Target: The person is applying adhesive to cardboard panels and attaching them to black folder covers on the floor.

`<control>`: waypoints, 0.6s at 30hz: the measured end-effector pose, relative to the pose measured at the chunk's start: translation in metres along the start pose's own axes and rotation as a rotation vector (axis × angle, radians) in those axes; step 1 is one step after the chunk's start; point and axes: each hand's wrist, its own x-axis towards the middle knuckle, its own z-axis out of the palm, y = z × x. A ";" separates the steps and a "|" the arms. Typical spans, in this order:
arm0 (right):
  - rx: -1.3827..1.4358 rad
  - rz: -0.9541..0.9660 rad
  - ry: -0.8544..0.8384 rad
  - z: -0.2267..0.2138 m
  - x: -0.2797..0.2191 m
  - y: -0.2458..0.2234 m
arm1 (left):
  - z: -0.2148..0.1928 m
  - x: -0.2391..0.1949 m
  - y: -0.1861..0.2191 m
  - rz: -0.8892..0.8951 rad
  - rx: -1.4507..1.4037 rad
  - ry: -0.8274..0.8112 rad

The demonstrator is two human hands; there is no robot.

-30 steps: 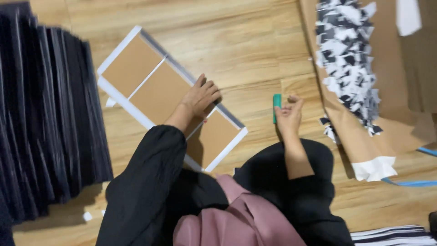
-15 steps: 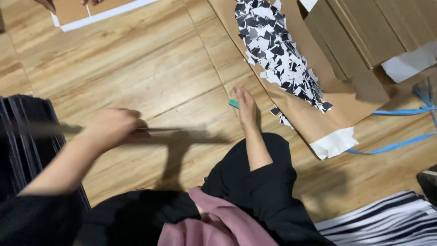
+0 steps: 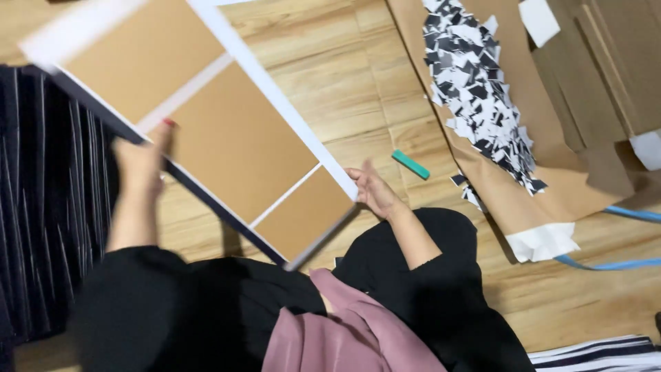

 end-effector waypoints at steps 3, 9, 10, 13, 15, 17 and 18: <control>-0.492 -0.128 0.304 0.002 0.021 0.023 | 0.002 -0.018 -0.111 0.012 0.545 0.092; -1.364 0.008 0.443 0.019 0.026 0.021 | 0.080 -0.077 0.033 0.453 0.986 -0.684; -1.367 0.014 0.444 0.026 0.021 0.018 | 0.093 -0.071 0.014 0.450 0.981 -0.687; -1.433 -0.030 0.427 0.034 0.020 0.010 | 0.129 -0.055 -0.021 0.989 1.447 -0.851; -1.356 -0.005 0.379 0.024 0.027 0.020 | 0.144 -0.053 -0.023 1.129 1.534 -0.906; -1.361 0.007 0.325 0.045 0.022 -0.005 | 0.149 -0.049 -0.015 1.157 1.479 -0.904; -1.363 0.021 0.262 0.056 0.017 -0.014 | 0.148 -0.051 -0.013 1.176 1.427 -0.905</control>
